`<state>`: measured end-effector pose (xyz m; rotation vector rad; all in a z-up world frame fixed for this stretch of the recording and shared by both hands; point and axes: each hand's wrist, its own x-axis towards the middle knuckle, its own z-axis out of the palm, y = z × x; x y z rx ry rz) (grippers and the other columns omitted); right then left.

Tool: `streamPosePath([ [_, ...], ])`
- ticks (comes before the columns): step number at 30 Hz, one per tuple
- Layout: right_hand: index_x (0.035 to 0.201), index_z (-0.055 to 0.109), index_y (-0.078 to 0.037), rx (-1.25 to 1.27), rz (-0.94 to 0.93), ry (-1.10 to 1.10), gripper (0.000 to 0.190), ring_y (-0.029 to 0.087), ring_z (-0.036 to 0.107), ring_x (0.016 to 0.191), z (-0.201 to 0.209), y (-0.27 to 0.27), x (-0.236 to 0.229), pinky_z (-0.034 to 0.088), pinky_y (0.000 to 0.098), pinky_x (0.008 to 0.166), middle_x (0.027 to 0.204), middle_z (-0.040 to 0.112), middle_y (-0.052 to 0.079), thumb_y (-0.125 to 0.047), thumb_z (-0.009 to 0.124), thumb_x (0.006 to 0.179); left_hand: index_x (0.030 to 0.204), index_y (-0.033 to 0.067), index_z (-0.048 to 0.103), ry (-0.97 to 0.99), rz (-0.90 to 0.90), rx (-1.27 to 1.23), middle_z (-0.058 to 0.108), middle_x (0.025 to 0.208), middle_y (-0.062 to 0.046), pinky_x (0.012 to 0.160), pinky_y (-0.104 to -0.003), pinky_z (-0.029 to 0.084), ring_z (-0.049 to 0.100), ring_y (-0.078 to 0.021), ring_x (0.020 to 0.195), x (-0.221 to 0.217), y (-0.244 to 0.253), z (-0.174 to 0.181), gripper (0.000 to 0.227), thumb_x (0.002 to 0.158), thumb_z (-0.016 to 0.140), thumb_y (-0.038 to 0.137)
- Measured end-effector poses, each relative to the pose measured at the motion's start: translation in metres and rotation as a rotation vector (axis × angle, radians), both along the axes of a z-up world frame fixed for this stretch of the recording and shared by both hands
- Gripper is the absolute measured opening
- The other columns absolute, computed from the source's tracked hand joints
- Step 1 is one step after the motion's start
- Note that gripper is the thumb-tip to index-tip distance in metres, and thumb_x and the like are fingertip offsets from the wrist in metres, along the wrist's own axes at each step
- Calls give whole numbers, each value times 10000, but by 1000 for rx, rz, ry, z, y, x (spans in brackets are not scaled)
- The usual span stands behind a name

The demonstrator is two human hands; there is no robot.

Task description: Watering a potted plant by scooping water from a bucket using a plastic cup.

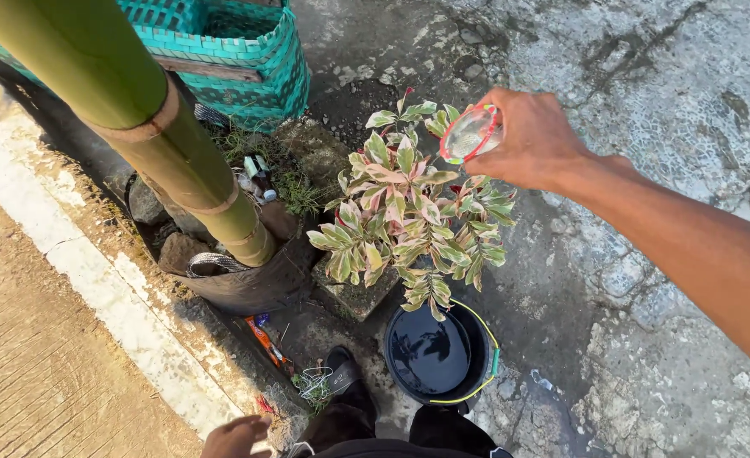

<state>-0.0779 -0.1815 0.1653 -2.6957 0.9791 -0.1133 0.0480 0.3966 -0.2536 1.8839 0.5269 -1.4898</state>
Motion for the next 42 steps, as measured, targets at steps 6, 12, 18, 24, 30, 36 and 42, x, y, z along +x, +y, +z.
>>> streamPosePath([
  [6,1156,682,-3,57,16,-6,639,328,730,855,6,35,13,569,425,828,931,753,191,-268,880,609,1454,133,557,-29,-105,-22,638,1445,-111,1065,-543,497,640,-316,1273,45,-176,206,536,974,596,367],
  [12,1115,674,32,67,104,-66,614,329,742,795,16,59,29,579,424,792,892,735,199,-252,882,612,1493,117,482,-103,-48,-258,597,1457,-86,1095,-487,491,607,-273,1287,73,-289,280,565,995,565,370],
  [18,1126,664,21,122,100,-64,619,318,750,775,23,69,37,580,439,783,854,733,204,-249,891,617,1491,99,417,-51,11,-461,539,1456,-130,1115,-503,481,587,-303,1291,77,-361,314,562,1000,566,330],
  [24,1110,669,17,100,127,-104,644,318,744,803,21,64,32,568,448,791,868,733,206,-256,918,583,1449,52,456,69,17,-656,555,1393,-184,1081,-523,530,619,-356,1270,66,-404,301,517,980,571,238],
  [30,1068,673,16,70,108,-98,595,356,741,854,13,54,3,569,450,807,904,741,222,-240,900,581,1529,154,479,-189,-417,-246,486,1559,-134,1131,-580,430,496,-334,1395,13,-401,258,614,965,646,331],
  [36,1061,670,-6,109,-17,-84,584,348,745,855,21,51,-23,571,440,797,921,747,205,-234,889,570,1522,182,459,66,-182,-246,352,1582,-117,1134,-616,381,343,-359,1462,-32,-395,213,614,975,676,358],
  [42,1070,632,50,130,-58,2,557,324,751,792,18,40,-38,593,430,773,856,730,209,-182,858,617,1220,120,633,242,179,-446,568,1202,-92,935,-451,515,599,-286,1149,-45,-414,173,283,961,689,220],
])
